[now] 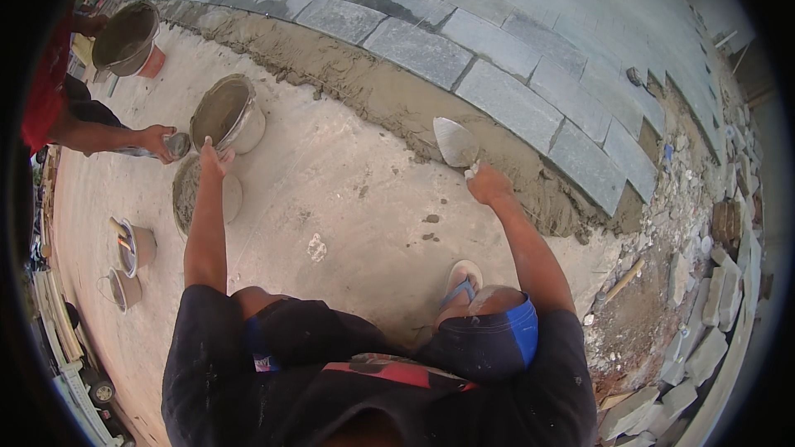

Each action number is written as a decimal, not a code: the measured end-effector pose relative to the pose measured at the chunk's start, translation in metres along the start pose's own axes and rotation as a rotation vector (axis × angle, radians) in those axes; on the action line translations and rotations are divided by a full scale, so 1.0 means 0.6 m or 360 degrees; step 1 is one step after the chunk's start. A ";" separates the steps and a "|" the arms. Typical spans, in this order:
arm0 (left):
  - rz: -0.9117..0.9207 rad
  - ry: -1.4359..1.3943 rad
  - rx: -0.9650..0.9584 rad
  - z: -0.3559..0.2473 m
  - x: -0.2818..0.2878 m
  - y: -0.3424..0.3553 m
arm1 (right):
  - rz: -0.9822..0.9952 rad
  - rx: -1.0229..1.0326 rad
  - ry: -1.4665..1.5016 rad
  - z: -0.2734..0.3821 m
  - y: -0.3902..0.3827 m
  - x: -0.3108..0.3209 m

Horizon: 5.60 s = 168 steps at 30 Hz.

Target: The person uses a trowel to scoop mortar from a bucket and apply it to the base and side of a paved stone area on the ground.

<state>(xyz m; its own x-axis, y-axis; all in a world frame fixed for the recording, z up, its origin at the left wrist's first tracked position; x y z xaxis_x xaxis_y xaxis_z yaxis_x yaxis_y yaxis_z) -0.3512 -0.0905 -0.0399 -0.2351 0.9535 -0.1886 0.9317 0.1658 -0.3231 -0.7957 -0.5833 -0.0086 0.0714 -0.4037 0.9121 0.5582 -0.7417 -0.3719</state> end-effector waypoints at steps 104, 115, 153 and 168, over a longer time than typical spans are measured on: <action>0.1498 0.1086 -0.0569 0.226 -0.249 -0.546 | -0.0248 0.0265 -0.0264 0.000 -0.330 0.024; 0.1440 0.0777 -0.0332 0.178 -0.283 -0.648 | -0.0080 -0.0128 0.0061 -0.113 -0.390 0.079; 0.1324 0.0416 0.0155 0.192 -0.288 -0.658 | 0.0907 -0.0083 0.1044 -0.099 -0.370 -0.057; 0.1260 0.0435 0.0261 0.198 -0.282 -0.630 | 0.0979 -0.0290 0.1748 -0.176 -0.415 0.075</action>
<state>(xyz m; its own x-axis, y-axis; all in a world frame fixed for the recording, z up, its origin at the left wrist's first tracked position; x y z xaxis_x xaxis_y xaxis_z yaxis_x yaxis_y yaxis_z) -0.6964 -0.3444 0.0036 0.5633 0.8036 -0.1920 0.7364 -0.5937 -0.3244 -1.0192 -0.4731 0.1067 -0.4913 -0.8709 -0.0085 0.5494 -0.3023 -0.7790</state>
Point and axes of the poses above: each hand's wrist, its own y-axis towards the middle knuckle, its own x-axis out of the back of the hand, z = x × y, the point moved 1 cm from there along y, towards the middle knuckle, and after that the axes turned 12 degrees about -x, right-handed, at the moved point
